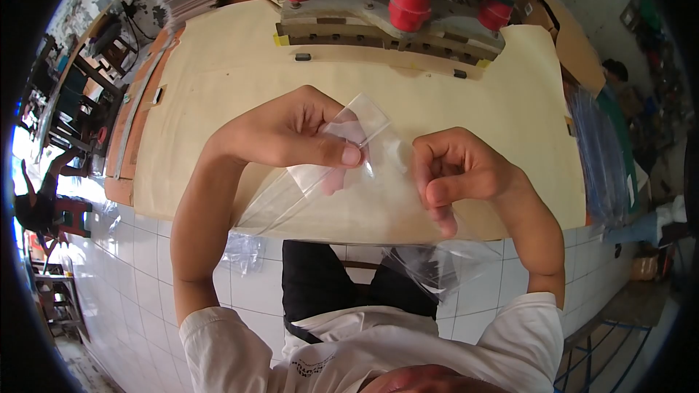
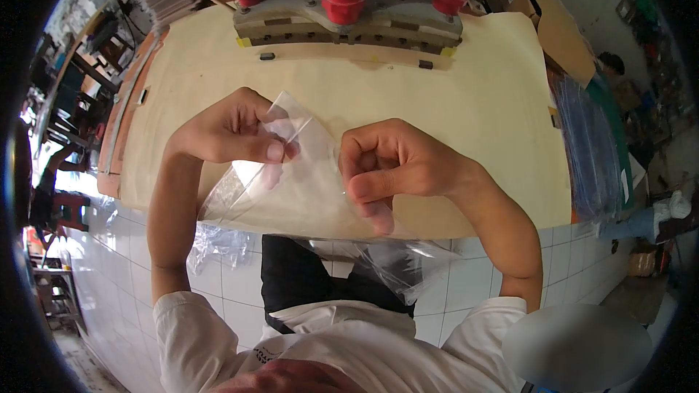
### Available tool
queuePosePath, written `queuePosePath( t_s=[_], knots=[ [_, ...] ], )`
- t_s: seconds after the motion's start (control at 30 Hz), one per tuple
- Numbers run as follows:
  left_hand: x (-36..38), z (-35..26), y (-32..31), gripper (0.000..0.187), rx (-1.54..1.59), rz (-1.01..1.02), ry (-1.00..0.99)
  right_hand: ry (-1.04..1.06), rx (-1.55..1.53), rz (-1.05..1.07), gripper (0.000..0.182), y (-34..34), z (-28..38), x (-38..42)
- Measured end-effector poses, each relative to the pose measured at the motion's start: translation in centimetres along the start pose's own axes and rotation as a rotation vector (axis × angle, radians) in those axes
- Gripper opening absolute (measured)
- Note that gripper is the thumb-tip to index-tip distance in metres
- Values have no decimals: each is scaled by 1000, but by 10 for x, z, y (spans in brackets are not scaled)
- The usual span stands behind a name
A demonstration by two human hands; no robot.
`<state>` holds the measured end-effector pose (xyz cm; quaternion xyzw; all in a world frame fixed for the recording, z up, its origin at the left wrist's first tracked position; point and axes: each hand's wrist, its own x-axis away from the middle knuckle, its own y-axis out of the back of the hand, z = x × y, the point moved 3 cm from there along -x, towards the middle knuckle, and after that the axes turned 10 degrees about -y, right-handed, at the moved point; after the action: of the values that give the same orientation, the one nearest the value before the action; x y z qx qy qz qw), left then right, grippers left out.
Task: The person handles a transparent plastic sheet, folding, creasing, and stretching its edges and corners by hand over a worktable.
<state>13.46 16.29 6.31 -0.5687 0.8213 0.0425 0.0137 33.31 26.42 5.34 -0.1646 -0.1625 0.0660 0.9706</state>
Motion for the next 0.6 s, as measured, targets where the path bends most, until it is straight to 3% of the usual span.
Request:
queuePosePath(
  t_s=[0.3, 0.53, 0.6],
  knots=[
    [4, -8, -5, 25, 44, 97, -38, 88, 39, -101, 15, 6, 10, 9],
    [-3, -7, -7, 23, 1, -142, -84, 80, 86, -172, 13, 2, 6, 4],
    [-3, -7, -7, 22, -7, -161, -61, 212, 169, -253, 21, 0, 6, 2]
  ],
)
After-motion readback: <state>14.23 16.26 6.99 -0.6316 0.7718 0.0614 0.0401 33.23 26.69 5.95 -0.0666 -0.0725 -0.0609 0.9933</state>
